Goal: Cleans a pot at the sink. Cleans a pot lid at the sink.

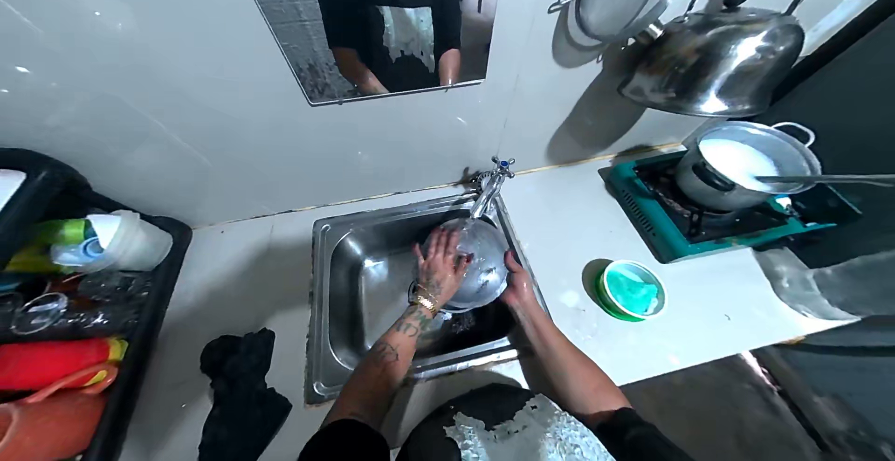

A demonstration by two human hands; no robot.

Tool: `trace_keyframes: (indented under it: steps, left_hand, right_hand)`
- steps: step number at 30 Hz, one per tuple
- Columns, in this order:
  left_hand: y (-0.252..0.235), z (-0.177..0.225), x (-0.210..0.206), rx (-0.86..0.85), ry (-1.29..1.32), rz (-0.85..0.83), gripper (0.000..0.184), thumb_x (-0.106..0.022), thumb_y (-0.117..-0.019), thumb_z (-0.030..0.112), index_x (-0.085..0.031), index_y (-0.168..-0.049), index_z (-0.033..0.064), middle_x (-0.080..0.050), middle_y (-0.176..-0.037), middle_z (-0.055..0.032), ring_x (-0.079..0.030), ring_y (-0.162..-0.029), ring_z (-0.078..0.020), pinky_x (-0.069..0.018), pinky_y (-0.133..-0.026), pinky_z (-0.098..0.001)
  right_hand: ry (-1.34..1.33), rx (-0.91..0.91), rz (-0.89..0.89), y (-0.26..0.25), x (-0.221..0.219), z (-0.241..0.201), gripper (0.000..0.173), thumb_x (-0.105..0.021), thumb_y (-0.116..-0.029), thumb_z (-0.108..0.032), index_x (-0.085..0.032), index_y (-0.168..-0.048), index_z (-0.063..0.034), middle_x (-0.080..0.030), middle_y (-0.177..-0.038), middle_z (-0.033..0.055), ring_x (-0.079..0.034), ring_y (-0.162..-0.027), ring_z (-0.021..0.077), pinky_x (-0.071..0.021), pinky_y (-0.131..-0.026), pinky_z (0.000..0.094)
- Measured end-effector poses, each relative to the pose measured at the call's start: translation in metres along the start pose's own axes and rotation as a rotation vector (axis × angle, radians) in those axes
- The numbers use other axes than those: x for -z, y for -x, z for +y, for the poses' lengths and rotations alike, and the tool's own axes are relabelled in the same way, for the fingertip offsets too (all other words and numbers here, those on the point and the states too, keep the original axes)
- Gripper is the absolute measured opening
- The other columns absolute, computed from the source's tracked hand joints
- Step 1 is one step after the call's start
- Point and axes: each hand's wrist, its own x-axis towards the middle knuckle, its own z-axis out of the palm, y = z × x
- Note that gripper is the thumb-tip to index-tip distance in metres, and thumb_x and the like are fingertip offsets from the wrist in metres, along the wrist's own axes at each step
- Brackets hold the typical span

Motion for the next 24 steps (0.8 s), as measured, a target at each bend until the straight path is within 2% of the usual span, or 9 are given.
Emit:
trace_keyframes:
  steps: [3,7,10,14,17,19,21,23,24]
  left_hand:
    - [0.005,-0.016,0.001,0.365,0.556,0.067,0.058,-0.033,-0.1117,0.022,-0.019,-0.159,-0.0089,-0.025,-0.163,-0.0311,-0.025,-0.154,-0.0381,-0.0187,-0.127,-0.0473]
    - [0.007,-0.023,0.001,0.642,1.293,0.184,0.042,-0.032,-0.1116,0.007,-0.036,-0.151,-0.0067,-0.043,-0.153,-0.0256,-0.049,-0.138,-0.0270,-0.0422,-0.113,-0.0403]
    - [0.012,-0.028,0.004,0.708,1.461,0.242,0.038,-0.033,-0.1111,0.006,-0.041,-0.147,-0.0047,-0.050,-0.144,-0.0229,-0.057,-0.125,-0.0239,-0.0494,-0.104,-0.0397]
    - [0.022,-0.026,0.002,0.727,1.365,0.413,0.039,-0.038,-0.1119,0.014,-0.047,-0.143,-0.0082,-0.052,-0.144,-0.0252,-0.055,-0.130,-0.0255,-0.0455,-0.110,-0.0407]
    - [0.027,-0.010,-0.010,0.868,1.091,0.338,0.049,-0.037,-0.1131,0.029,-0.055,-0.137,-0.0102,-0.055,-0.142,-0.0290,-0.053,-0.133,-0.0344,-0.0408,-0.112,-0.0503]
    - [0.030,0.005,-0.016,0.962,1.095,0.088,0.064,-0.020,-0.1134,0.043,-0.042,-0.149,-0.0053,-0.048,-0.148,-0.0304,-0.052,-0.133,-0.0402,-0.0447,-0.106,-0.0573]
    - [0.027,0.017,-0.016,1.023,1.294,-0.191,0.086,-0.001,-0.1055,0.063,-0.029,-0.156,-0.0010,-0.044,-0.150,-0.0311,-0.054,-0.129,-0.0420,-0.0476,-0.102,-0.0556]
    - [0.019,0.025,-0.005,0.995,1.494,-0.401,0.093,0.002,-0.1007,0.070,-0.029,-0.158,0.0032,-0.046,-0.151,-0.0279,-0.054,-0.130,-0.0405,-0.0466,-0.104,-0.0537]
    - [0.015,0.025,0.003,0.972,1.591,-0.441,0.085,-0.005,-0.1037,0.066,-0.033,-0.156,0.0044,-0.049,-0.147,-0.0265,-0.057,-0.126,-0.0393,-0.0480,-0.103,-0.0528]
  right_hand:
    - [-0.104,-0.044,0.009,-0.007,-0.001,-0.006,0.040,-0.029,-0.1124,-0.034,-0.043,-0.140,-0.0090,-0.067,-0.116,0.0118,-0.069,-0.104,0.0219,-0.0593,-0.089,0.0449]
    - [-0.058,-0.104,0.080,-0.014,-0.006,-0.012,0.037,-0.034,-0.1119,-0.032,-0.044,-0.140,-0.0100,-0.067,-0.116,0.0134,-0.069,-0.103,0.0238,-0.0598,-0.086,0.0462]
    - [0.099,-0.126,0.083,-0.021,-0.008,-0.009,0.038,-0.035,-0.1121,-0.029,-0.044,-0.142,-0.0074,-0.066,-0.118,0.0148,-0.069,-0.103,0.0238,-0.0593,-0.086,0.0452]
    - [0.360,-0.140,0.234,-0.027,-0.017,0.000,0.046,-0.043,-0.1097,-0.038,-0.050,-0.142,-0.0060,-0.065,-0.127,0.0146,-0.065,-0.113,0.0239,-0.0555,-0.095,0.0455]
    - [0.634,0.038,0.459,-0.011,-0.034,-0.007,0.048,-0.049,-0.1085,-0.038,-0.062,-0.116,0.0074,-0.064,-0.113,0.0216,-0.062,-0.104,0.0271,-0.0508,-0.091,0.0469]
    - [0.943,0.229,0.528,-0.001,-0.034,-0.023,0.058,-0.046,-0.1082,-0.043,-0.066,-0.083,0.0058,-0.063,-0.081,0.0187,-0.062,-0.079,0.0287,-0.0496,-0.074,0.0506]
    - [1.104,0.385,0.549,0.015,-0.035,-0.047,0.066,-0.042,-0.1083,-0.046,-0.059,-0.066,0.0002,-0.056,-0.063,0.0118,-0.058,-0.063,0.0267,-0.0474,-0.064,0.0512]
    - [1.036,0.620,0.441,0.028,-0.031,-0.058,0.059,-0.049,-0.1065,-0.033,-0.043,-0.053,-0.0079,-0.041,-0.049,-0.0004,-0.044,-0.046,0.0134,-0.0387,-0.050,0.0371]
    - [0.950,0.787,0.242,0.027,-0.022,-0.058,0.054,-0.052,-0.1017,-0.020,-0.041,-0.050,-0.0124,-0.042,-0.046,-0.0069,-0.044,-0.044,0.0037,-0.0386,-0.047,0.0262]
